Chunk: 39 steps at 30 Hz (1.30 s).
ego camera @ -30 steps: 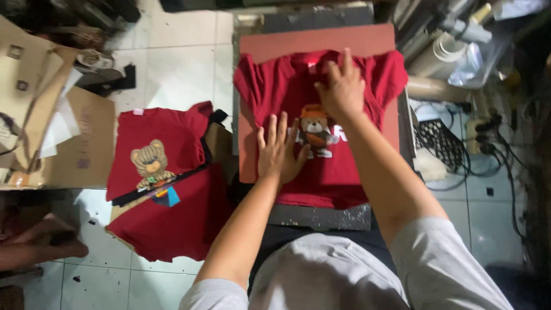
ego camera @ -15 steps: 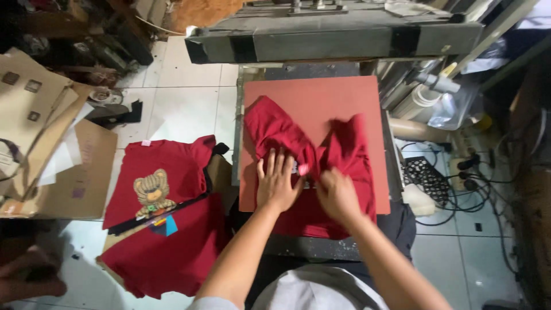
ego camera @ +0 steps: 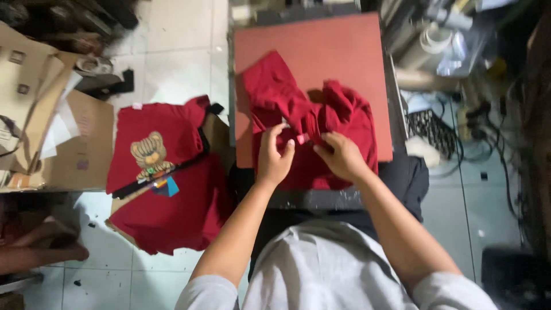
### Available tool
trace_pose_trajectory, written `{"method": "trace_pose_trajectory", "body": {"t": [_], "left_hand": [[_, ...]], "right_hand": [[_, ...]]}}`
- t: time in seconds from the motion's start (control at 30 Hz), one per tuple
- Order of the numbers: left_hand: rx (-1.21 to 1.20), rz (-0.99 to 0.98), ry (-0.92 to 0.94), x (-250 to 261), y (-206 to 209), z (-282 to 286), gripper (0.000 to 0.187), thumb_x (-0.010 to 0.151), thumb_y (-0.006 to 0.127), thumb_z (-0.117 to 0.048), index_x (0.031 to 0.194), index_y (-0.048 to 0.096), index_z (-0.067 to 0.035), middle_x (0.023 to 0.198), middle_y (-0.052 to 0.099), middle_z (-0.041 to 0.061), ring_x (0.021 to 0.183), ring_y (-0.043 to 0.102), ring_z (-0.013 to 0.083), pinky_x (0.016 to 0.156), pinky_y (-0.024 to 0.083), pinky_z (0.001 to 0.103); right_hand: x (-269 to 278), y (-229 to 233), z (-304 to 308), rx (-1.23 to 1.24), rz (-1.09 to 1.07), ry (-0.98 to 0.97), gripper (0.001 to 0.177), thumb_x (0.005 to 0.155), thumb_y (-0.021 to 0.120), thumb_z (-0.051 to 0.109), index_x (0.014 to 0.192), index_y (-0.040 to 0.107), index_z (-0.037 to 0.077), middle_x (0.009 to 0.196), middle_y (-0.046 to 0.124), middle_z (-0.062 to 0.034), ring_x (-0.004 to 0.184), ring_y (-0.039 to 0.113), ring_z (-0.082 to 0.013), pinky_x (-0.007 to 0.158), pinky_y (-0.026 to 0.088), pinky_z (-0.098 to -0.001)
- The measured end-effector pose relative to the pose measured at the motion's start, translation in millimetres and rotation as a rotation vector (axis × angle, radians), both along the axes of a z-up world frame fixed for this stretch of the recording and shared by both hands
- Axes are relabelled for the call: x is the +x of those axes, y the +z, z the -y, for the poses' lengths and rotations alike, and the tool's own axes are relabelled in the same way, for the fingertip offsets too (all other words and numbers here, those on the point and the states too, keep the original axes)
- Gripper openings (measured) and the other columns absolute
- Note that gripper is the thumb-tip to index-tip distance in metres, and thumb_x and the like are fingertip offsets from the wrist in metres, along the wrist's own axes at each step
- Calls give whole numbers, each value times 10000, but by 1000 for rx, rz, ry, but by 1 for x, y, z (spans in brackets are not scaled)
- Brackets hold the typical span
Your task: The person folds a red t-shirt with a bear graphic on a flat surface, smoothing it out and checking the tag. They then briefly handle a dark blue cloth before returning to fold the red t-shirt again.
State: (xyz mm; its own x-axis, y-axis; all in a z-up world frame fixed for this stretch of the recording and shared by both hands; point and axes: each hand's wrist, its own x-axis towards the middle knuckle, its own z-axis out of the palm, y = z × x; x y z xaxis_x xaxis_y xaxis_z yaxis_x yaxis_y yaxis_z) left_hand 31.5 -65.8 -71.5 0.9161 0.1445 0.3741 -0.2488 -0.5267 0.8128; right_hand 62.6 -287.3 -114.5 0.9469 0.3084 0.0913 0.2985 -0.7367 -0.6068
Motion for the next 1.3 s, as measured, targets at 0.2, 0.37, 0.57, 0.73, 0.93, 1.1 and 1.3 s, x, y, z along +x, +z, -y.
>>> {"method": "trace_pose_trajectory", "body": {"t": [0.2, 0.37, 0.57, 0.73, 0.93, 1.1, 1.3], "left_hand": [[-209, -185, -108, -55, 32, 16, 291, 966, 668, -110, 1250, 629, -58, 1217, 667, 152, 1098, 710, 318, 960, 557, 467], [-204, -162, -192, -66, 85, 20, 298, 984, 677, -142, 1274, 634, -89, 1265, 668, 100, 1112, 711, 275, 943, 575, 402], [-17, -8, -444, -51, 131, 29, 331, 1081, 498, -102, 1383, 632, -120, 1409, 629, 110, 1373, 551, 346, 1186, 387, 518], [-7, -139, -607, -48, 134, 31, 381, 1066, 475, -91, 1429, 590, -108, 1292, 686, 156, 1395, 520, 414, 1209, 218, 668], [-38, -126, -546, -46, 141, 19, 244, 1038, 602, -251, 1092, 703, -36, 975, 637, 137, 1038, 648, 364, 1046, 435, 523], [-611, -353, -478, -57, 123, 20, 196, 1064, 561, -135, 1165, 622, 22, 830, 579, 33, 799, 565, 104, 737, 475, 266], [-786, -371, -408, -57, 151, 34, 297, 1035, 629, -118, 1319, 598, -38, 951, 662, -5, 827, 565, -7, 728, 451, 136]], "right_hand": [[-15, 41, -1, 252, -211, 3, 315, 906, 744, 261, 1114, 702, 28, 1066, 687, -207, 1174, 643, -424, 942, 517, -513], [-41, 64, 18, 479, -179, 116, 151, 808, 729, 56, 925, 634, 56, 804, 550, -120, 816, 621, -277, 758, 502, -408], [-55, 139, 24, 352, 44, 330, 83, 807, 696, 113, 792, 615, 116, 782, 583, -57, 837, 595, -345, 789, 376, -419], [-55, 155, 31, 486, 52, 418, 130, 796, 650, 58, 892, 716, 115, 773, 601, -21, 837, 647, -288, 830, 385, -366], [-59, 165, 29, 872, -181, 173, 91, 888, 618, -36, 915, 701, -13, 744, 536, -63, 688, 469, -124, 646, 408, -308], [-69, 170, 18, 1106, -427, 73, 111, 1009, 581, 25, 979, 660, -47, 709, 531, -42, 658, 460, -67, 611, 384, -218], [-73, 182, 11, 1088, -284, -23, 156, 1001, 652, 18, 1131, 678, -64, 800, 569, -72, 780, 491, -72, 696, 429, -226]]}}
